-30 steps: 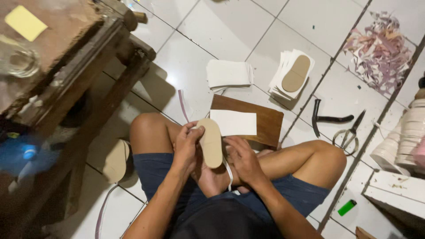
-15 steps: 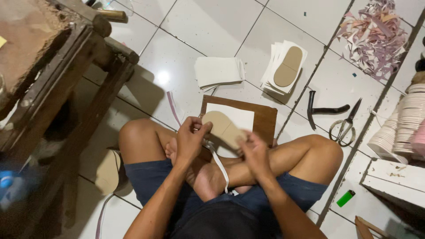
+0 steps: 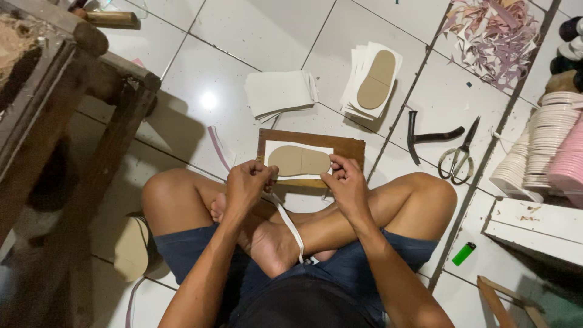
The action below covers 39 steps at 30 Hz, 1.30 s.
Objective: The person sits on the workshop floor and finishes sandal insoles one at a time. They place an insole on a wooden block, rub its surface with a pink abrasive sheet, set the finished insole onto a stack on the floor, and pick up the next insole to repeat the process.
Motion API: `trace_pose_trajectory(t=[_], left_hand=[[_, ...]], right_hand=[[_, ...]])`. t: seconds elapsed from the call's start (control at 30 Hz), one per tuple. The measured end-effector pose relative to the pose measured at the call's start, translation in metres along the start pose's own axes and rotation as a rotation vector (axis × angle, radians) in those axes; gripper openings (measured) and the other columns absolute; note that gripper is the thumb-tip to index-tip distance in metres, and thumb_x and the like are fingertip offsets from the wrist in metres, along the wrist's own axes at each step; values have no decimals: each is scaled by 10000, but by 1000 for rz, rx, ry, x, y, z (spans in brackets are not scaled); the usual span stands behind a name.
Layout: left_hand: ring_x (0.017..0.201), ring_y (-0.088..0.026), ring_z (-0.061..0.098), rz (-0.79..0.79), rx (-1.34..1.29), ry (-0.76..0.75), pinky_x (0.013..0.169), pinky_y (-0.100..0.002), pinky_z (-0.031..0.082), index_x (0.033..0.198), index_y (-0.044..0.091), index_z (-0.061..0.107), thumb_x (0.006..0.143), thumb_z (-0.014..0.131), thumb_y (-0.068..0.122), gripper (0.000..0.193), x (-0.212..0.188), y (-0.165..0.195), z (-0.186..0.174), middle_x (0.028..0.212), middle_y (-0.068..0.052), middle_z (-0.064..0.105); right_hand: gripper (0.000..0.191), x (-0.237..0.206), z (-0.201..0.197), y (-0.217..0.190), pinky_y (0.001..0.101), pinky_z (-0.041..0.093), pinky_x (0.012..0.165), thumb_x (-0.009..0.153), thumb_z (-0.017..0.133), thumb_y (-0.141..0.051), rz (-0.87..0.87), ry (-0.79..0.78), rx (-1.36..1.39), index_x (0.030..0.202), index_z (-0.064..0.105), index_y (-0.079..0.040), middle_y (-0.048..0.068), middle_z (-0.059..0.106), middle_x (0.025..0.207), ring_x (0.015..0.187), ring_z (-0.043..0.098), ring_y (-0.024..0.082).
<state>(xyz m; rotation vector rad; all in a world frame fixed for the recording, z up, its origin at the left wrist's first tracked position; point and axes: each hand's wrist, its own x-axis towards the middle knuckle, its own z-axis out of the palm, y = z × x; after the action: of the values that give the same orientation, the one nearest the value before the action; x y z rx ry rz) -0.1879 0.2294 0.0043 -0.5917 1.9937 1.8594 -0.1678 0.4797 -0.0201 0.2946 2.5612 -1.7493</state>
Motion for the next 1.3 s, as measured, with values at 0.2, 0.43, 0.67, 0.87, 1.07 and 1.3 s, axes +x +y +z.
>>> trace_pose_trajectory(t=[0.2,0.43,0.67,0.87,1.07,1.3], left_hand=[[510,-119,608,30,-10,-12,474,-261,484,744,-23,679,867,774,171,249,0,1,1,611,-72,673],[500,-127,609,-3,-11,6,468,-278,483,740,-24,679,851,779,174,248,-3,5,0,599,-77,663],[669,-299,675,172,689,184,618,-420,518,842,42,748,881,810,365,332,-15,15,8,733,-150,722],[1282,-374,534,1059,1015,212,994,-561,414,1356,101,593,636,741,305,763,-51,4,46,1402,-218,571],[1341,-358,504,1056,1127,27,1060,-550,395,1388,93,598,811,699,133,588,-54,7,54,1365,-161,587],[798,-145,667,270,-28,-177,732,-276,536,1159,20,720,930,705,134,256,-90,20,47,879,-52,726]], right_hand=[[483,-6,-2,-14,205,487,660,794,808,-55,-29,2,-53,1255,672,-6,49,577,1031,723,541,67],[456,-16,-2,-39,256,514,671,868,791,-116,-143,12,-290,1296,667,-21,80,598,1053,769,625,128],[539,-31,2,-45,435,502,681,863,749,-247,-453,108,-888,1352,605,-73,102,614,1095,865,671,246],[518,-21,-5,-6,292,508,659,969,686,-179,-176,35,-172,1444,561,-17,90,611,1077,775,574,138],[393,-16,-22,10,208,521,705,1016,616,-134,82,52,380,1386,594,-4,43,703,1020,833,625,78],[182,-41,-20,-32,240,541,759,1028,691,-55,165,-136,712,1145,688,84,88,723,1005,844,660,109]])
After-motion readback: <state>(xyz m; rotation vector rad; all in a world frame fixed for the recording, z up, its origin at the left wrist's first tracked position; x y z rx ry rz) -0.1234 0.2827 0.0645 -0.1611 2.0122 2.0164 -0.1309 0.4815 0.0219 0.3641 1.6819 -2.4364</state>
